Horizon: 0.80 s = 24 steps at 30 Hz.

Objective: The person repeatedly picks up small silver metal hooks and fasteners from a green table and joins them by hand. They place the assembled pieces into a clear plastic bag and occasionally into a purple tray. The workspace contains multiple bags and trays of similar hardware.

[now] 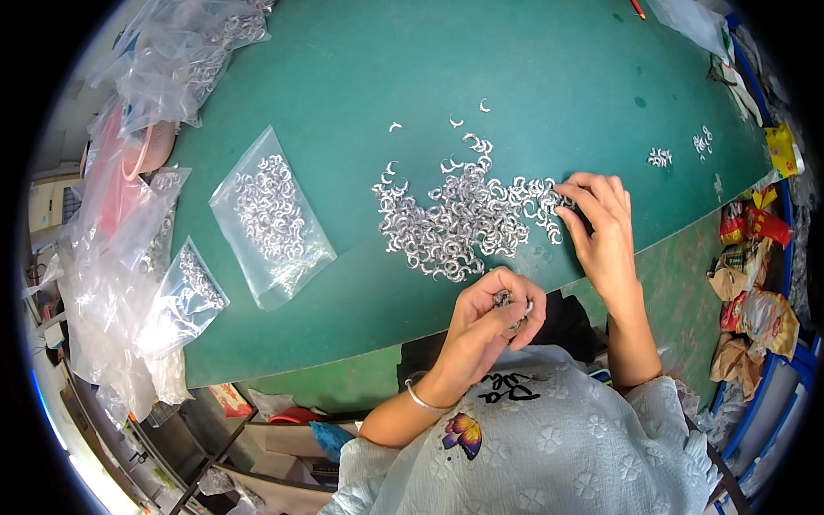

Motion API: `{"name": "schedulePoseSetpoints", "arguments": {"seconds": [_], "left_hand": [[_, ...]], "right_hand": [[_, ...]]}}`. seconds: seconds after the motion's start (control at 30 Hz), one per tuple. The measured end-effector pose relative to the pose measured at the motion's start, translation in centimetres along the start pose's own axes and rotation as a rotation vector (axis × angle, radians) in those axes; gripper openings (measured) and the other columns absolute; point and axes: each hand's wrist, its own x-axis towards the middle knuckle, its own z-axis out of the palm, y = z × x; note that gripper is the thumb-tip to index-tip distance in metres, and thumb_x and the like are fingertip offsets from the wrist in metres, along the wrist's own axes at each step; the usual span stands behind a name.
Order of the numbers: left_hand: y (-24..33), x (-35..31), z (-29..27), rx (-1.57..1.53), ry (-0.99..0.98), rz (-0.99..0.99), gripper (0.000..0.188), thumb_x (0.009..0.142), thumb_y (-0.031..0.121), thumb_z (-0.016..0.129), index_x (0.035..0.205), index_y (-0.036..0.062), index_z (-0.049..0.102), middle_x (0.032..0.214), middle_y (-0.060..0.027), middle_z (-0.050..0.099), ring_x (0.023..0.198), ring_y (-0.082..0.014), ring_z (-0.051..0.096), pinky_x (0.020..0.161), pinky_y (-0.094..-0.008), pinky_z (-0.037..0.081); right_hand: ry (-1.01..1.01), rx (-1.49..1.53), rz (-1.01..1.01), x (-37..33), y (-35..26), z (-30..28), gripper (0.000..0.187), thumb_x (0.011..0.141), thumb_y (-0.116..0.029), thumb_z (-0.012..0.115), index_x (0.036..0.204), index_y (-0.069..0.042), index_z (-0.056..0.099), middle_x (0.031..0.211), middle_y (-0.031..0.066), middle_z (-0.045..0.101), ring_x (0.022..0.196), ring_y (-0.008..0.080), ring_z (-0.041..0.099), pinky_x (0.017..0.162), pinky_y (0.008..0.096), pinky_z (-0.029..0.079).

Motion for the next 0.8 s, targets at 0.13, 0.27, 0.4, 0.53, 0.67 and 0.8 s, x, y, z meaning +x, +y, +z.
{"name": "schedulePoseSetpoints", "arguments": {"seconds": [0.13,0.27,0.4,0.53,0.67,0.8], "left_hand": [[-0.2,0.1,-0.2,0.027,0.014,0.017,0.007,0.083,0.008,0.048,0.082,0.0027,0.045,0.078,-0.0121,0.051,0.056,-0.0104,0.042,0.047,-0.021,0.032],[-0.3,0.1,-0.2,0.078,0.068,-0.012,0.01,0.087,0.008,0.047,0.089,-0.0009,0.051,0.073,-0.0068,0.05,0.056,-0.0077,0.04,0.047,-0.0202,0.03],[-0.4,-0.1,-0.3,0.147,0.172,-0.076,0.016,0.09,0.01,0.046,0.092,-0.0029,0.056,0.068,-0.0024,0.048,0.053,-0.0053,0.036,0.045,-0.0186,0.026],[-0.1,-1.5,-0.9,0.299,0.154,-0.089,0.018,0.091,0.011,0.047,0.094,-0.0035,0.057,0.064,-0.0004,0.046,0.05,-0.0041,0.033,0.043,-0.0175,0.023],[0.5,-3.4,-2.2,0.327,0.148,-0.139,0.018,0.091,0.01,0.048,0.094,-0.0039,0.058,0.061,0.001,0.044,0.049,-0.0034,0.033,0.042,-0.0173,0.023],[0.8,-4.4,-3.0,0.253,0.189,-0.136,0.017,0.091,0.009,0.048,0.095,-0.0039,0.058,0.061,0.0011,0.044,0.049,-0.0035,0.033,0.041,-0.0175,0.024]], "right_hand": [[-0.047,-0.049,-0.047,0.3,0.4,-0.1,0.017,0.069,-0.005,0.066,0.085,-0.004,0.062,0.088,0.0068,0.056,0.082,0.0241,0.05,0.073,0.0347,0.037],[-0.11,0.052,-0.059,0.7,0.5,-0.3,0.031,0.069,-0.01,0.067,0.098,-0.004,0.058,0.101,0.0088,0.055,0.094,0.0264,0.05,0.08,0.0356,0.037],[-0.29,0.136,-0.201,0.7,-1.3,0.2,0.053,0.069,-0.018,0.068,0.117,-0.006,0.05,0.126,0.0096,0.046,0.118,0.0302,0.04,0.091,0.0419,0.034],[-0.429,0.118,-0.396,0.0,-4.1,1.1,0.055,0.068,-0.021,0.068,0.119,-0.012,0.051,0.13,0.0052,0.043,0.126,0.0289,0.032,0.098,0.0479,0.028],[-0.458,0.109,-0.527,0.0,-5.2,2.6,0.047,0.068,-0.023,0.067,0.112,-0.013,0.055,0.125,0.003,0.047,0.124,0.0258,0.035,0.099,0.0482,0.027],[-0.28,0.105,-0.504,0.5,-4.7,3.6,0.031,0.068,-0.017,0.067,0.097,-0.01,0.06,0.105,0.0023,0.054,0.103,0.022,0.048,0.089,0.0424,0.034]]}}
